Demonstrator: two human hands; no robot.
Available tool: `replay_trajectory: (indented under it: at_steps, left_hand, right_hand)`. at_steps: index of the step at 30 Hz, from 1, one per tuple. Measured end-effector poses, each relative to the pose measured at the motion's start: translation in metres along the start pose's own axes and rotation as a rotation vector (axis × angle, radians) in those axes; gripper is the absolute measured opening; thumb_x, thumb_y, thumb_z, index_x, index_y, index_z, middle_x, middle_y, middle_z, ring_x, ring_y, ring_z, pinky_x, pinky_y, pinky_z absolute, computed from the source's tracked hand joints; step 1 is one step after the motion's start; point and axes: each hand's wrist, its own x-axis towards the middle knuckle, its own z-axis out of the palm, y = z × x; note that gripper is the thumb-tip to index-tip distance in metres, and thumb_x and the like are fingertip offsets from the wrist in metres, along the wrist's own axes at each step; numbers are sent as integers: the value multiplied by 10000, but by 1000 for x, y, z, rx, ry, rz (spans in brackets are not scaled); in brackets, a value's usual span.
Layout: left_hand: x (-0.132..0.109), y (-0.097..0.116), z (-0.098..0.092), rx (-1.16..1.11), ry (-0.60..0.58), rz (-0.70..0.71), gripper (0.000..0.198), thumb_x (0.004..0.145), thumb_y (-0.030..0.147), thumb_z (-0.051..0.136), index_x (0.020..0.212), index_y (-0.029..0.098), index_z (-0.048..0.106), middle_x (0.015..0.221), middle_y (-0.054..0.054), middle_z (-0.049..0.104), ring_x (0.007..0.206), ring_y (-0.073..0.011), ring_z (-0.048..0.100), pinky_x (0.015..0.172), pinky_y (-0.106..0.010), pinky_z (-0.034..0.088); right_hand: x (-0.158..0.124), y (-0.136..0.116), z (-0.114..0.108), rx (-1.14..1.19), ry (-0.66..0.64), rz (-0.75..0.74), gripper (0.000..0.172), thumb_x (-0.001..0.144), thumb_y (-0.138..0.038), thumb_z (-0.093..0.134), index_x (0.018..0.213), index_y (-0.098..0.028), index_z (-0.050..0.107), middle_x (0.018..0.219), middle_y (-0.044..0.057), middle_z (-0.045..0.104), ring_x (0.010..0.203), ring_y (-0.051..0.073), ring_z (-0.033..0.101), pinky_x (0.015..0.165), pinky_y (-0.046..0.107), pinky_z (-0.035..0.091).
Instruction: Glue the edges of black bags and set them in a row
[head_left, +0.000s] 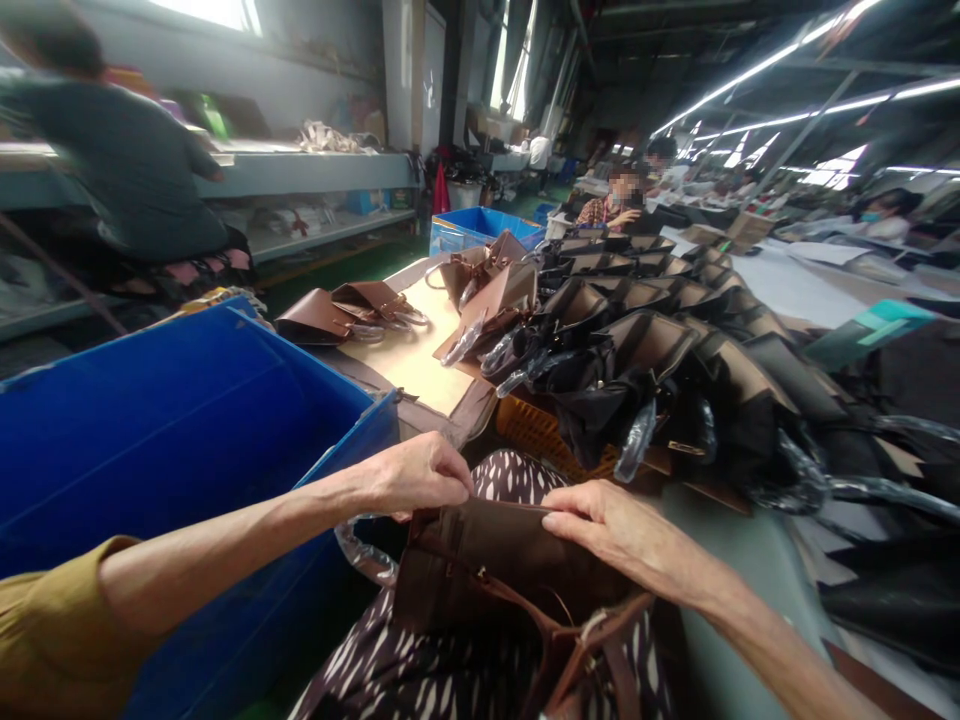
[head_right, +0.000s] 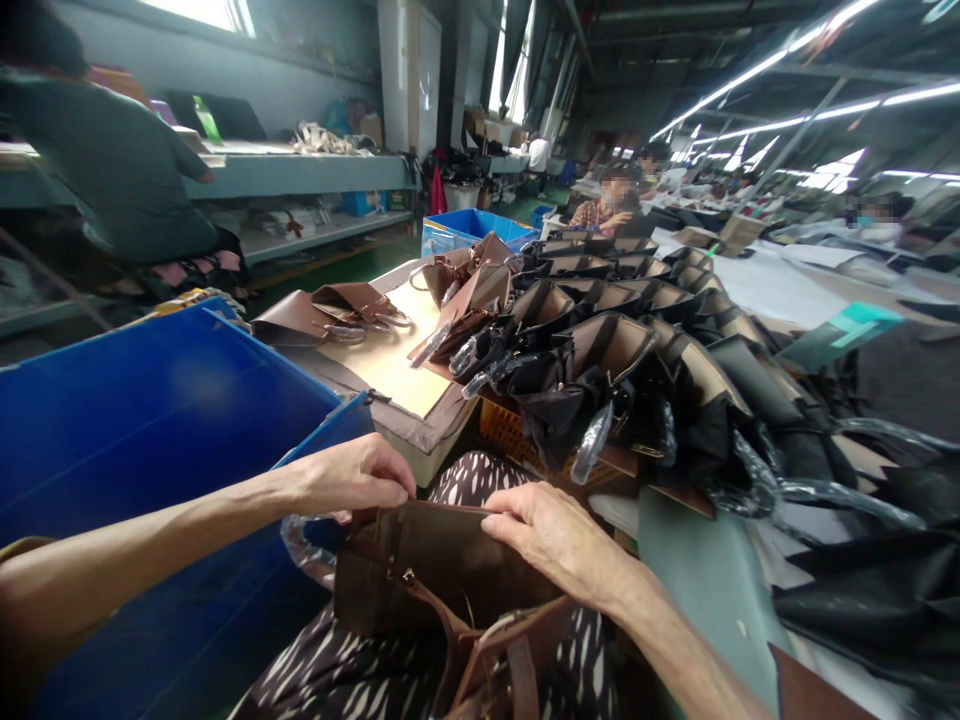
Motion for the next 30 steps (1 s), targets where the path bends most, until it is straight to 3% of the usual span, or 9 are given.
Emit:
replay_trajectory:
  at_steps: [6, 11, 14, 20, 27, 30]
  left_hand:
    - [9, 6, 5, 62, 2, -31, 275, 686, 302, 459, 776, 154, 672, 503, 19, 452, 395, -115, 421, 318, -192, 311]
    - [15, 15, 16, 128, 83, 135, 236, 686, 263, 480, 727, 146, 682, 506, 30, 447, 458, -90, 407, 373, -176, 268]
    - [20, 19, 19, 177, 108, 145, 220, 677, 250, 483, 679, 145, 676, 490, 37, 437, 460, -83, 377, 387, -187, 249]
    - [37, 25, 10, 162, -57, 49, 209, 623, 289, 562, 725, 172, 703, 534, 41, 504, 527, -105, 441, 428, -196, 281]
    - [40, 23, 14, 87, -84, -55, 226, 638, 371, 583, 666, 165, 669, 477, 52, 416, 429, -84, 335, 367, -226, 192]
    - [36, 21, 14, 62, -103, 8, 219, 659, 363, 571, 651, 158, 649, 480, 55, 411, 429, -77, 336, 368, -216, 199]
  right_hand:
    - [-3, -5, -1, -50, 19, -5, 292, 880, -342, 435, 641, -188, 503, 587, -56, 453, 571, 102, 426, 521, 232, 251]
    - [-3, -7, -2, -60, 25, -15, 286, 882, -346, 439, 655, -196, 528, 580, -53, 457, 570, 102, 425, 523, 231, 246]
    - [-1, -9, -3, -81, 32, -26, 280, 880, -338, 445, 657, -194, 534, 565, -51, 444, 558, 102, 410, 524, 235, 241]
    - [6, -8, -4, 8, -4, -76, 306, 876, -308, 432, 597, -182, 423, 543, -57, 363, 532, 90, 341, 504, 238, 215]
    - [16, 9, -4, 186, -180, -37, 318, 854, -360, 436, 595, -186, 377, 539, -67, 277, 488, 83, 250, 428, 235, 178]
    - [20, 11, -3, 168, -179, -25, 321, 855, -367, 436, 598, -185, 378, 534, -68, 288, 485, 81, 254, 428, 233, 181]
